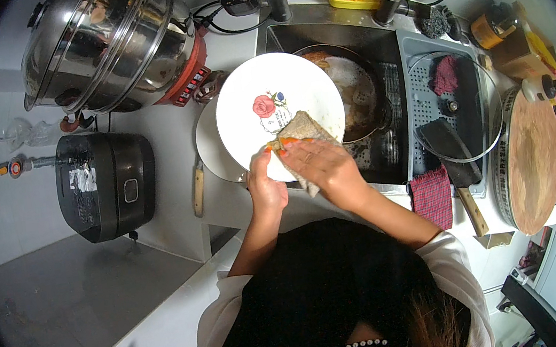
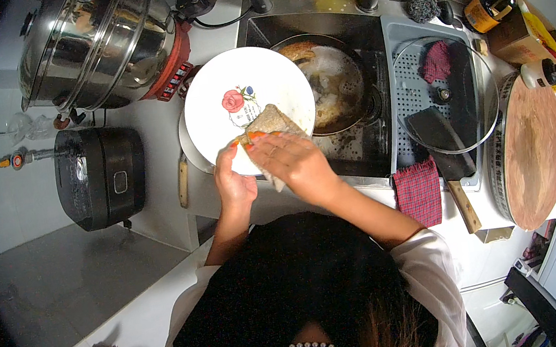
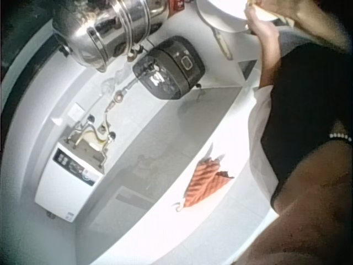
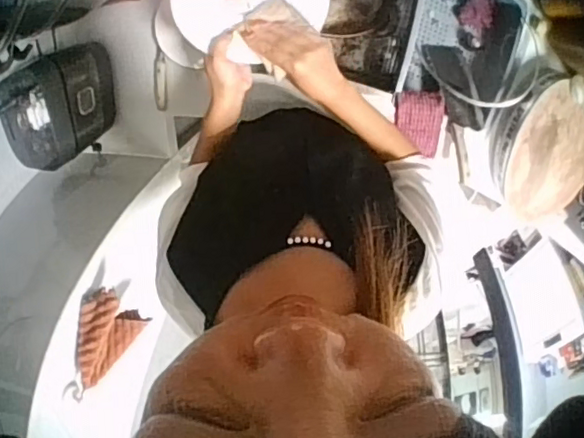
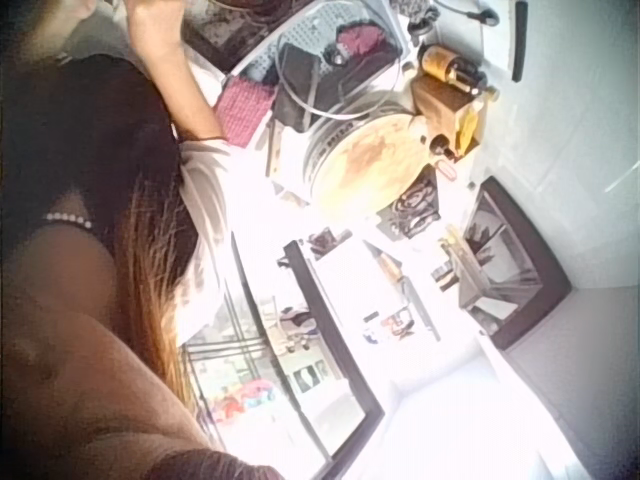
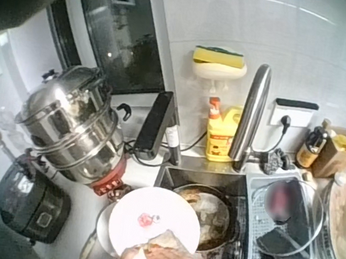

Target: The person scrubs a white plate with a sponge at the kitchen sink, rinses it, and places it aside. They then pick up a second plate with a cartoon design and scrub it thoroughly with the same sponge. The person continues scrubbing the second plate for the remainder of the clip.

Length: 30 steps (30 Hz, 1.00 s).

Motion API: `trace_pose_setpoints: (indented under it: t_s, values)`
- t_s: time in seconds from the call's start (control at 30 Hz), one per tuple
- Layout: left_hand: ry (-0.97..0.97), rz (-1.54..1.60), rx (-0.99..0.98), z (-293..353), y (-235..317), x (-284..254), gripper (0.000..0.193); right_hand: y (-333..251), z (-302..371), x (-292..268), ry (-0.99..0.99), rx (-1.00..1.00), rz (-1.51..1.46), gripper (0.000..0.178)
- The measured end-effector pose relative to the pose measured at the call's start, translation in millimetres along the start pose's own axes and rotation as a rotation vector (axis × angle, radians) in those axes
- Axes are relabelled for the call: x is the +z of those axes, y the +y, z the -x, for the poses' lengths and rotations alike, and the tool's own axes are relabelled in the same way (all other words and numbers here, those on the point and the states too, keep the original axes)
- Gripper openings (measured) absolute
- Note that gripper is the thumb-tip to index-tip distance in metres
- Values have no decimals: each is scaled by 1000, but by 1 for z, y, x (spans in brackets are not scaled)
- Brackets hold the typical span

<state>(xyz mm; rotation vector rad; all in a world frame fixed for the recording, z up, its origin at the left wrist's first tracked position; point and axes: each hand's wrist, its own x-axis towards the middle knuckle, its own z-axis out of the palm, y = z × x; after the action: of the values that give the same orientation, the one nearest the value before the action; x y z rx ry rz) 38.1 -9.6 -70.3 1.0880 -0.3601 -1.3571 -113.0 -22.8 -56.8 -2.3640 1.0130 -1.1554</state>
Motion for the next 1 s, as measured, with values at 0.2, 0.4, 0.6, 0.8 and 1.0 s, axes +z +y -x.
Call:
trace_pose_setpoints:
  t_s: [0.2, 0.4, 0.6, 0.8, 1.0]
  values:
    - [-79, -52, -8, 9, 9, 18, 44, -22, -7, 8, 4, 4, 6, 39]
    - [36, -73, 4, 4, 15, 15, 54, -3, -1, 9, 47, -74, 51, 37]
    - [-28, -133, 40, 4, 21, 17, 74, 22, 7, -1, 14, -135, 56, 31]
    - [-30, -117, 31, 5, 27, 21, 67, 41, 10, -10, -20, -194, 89, 30]
    - [-95, -202, 63, 5, 28, 16, 71, 59, 6, -21, -11, -181, 135, 33]
